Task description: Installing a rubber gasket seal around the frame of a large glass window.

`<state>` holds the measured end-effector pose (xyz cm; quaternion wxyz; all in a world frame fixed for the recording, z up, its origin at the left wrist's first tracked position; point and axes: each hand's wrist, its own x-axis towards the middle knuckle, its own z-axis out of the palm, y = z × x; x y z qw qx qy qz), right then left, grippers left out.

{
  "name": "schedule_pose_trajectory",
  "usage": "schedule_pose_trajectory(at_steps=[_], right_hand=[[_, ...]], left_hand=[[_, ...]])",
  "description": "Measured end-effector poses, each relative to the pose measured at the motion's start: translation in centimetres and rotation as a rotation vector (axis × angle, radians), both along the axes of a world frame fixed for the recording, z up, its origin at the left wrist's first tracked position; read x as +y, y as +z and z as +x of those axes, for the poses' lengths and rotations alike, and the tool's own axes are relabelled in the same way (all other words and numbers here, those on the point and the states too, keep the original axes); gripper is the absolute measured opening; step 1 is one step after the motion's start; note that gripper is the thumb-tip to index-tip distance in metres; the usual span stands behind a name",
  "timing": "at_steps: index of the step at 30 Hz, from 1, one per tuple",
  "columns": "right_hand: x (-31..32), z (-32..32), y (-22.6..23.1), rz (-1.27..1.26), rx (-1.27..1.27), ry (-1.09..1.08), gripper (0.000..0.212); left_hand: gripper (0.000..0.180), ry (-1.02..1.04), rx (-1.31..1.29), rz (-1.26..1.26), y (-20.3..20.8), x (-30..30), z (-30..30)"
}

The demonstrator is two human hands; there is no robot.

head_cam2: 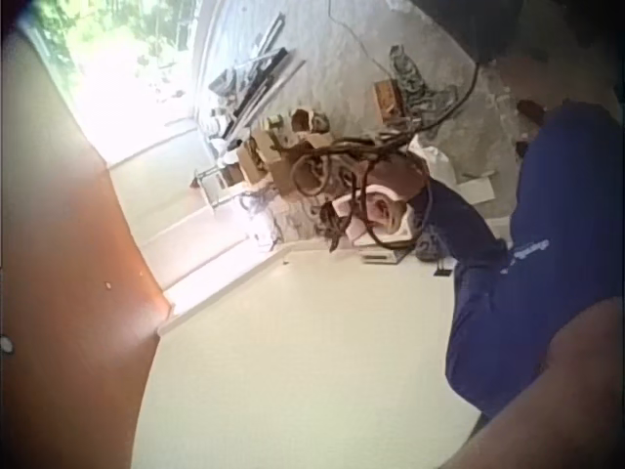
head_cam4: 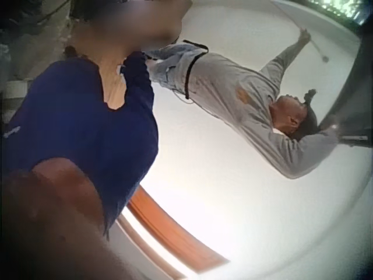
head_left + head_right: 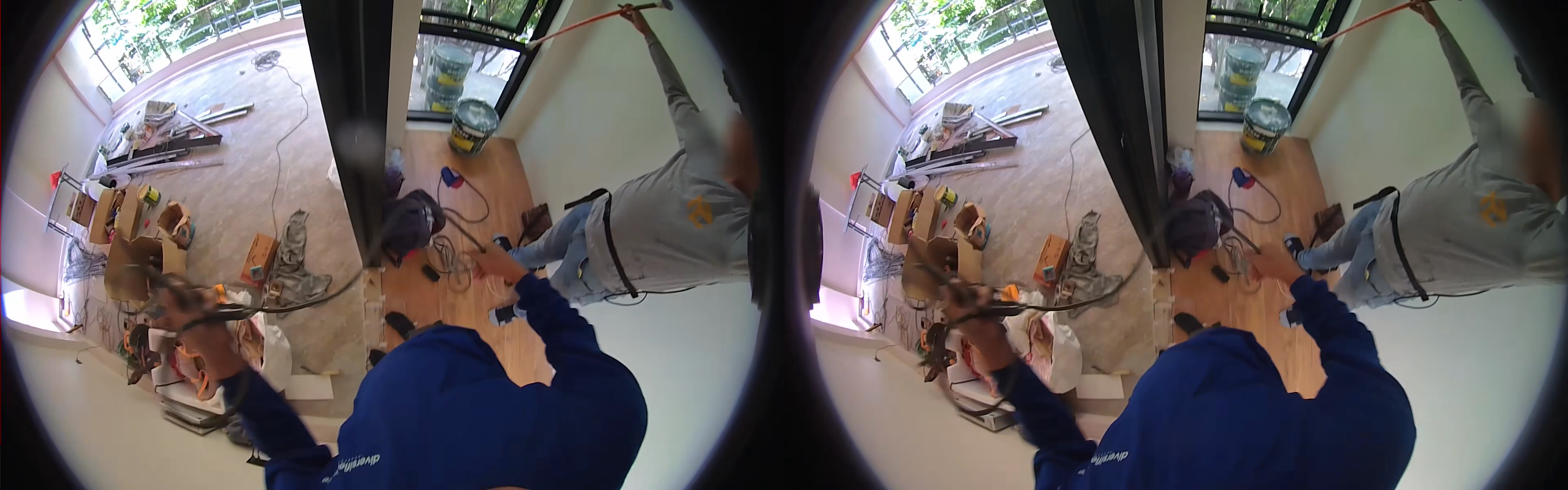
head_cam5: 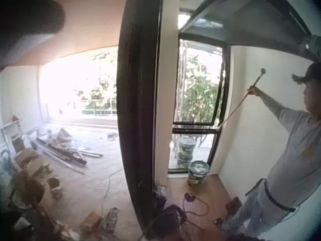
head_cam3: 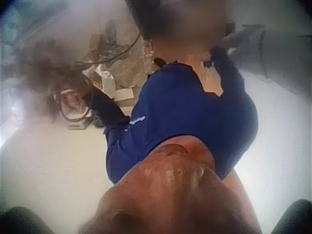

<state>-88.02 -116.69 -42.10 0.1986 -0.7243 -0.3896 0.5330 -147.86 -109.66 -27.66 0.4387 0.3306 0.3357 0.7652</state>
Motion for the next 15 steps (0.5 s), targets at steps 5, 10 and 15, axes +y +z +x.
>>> schedule_pose_trajectory(at_steps=[5, 10, 15], right_hand=[[0.2, -13.7, 23.9, 0.430, -0.010, 0.731, 0.044], [4.6, -19.9, 31.2, 0.852, 0.503, 0.366, 0.036], [9.1, -17.5, 31.7, 0.761, 0.706, 0.153, 0.047]], left_hand=[[0.024, -0.351, -0.322, -0.046, -8.5, 0.3, 12.7], [0.031, -0.805, -0.576, -0.208, -7.6, -0.5, 24.0], [0.033, -0.839, -0.517, -0.202, 2.2, -3.7, 30.1]])
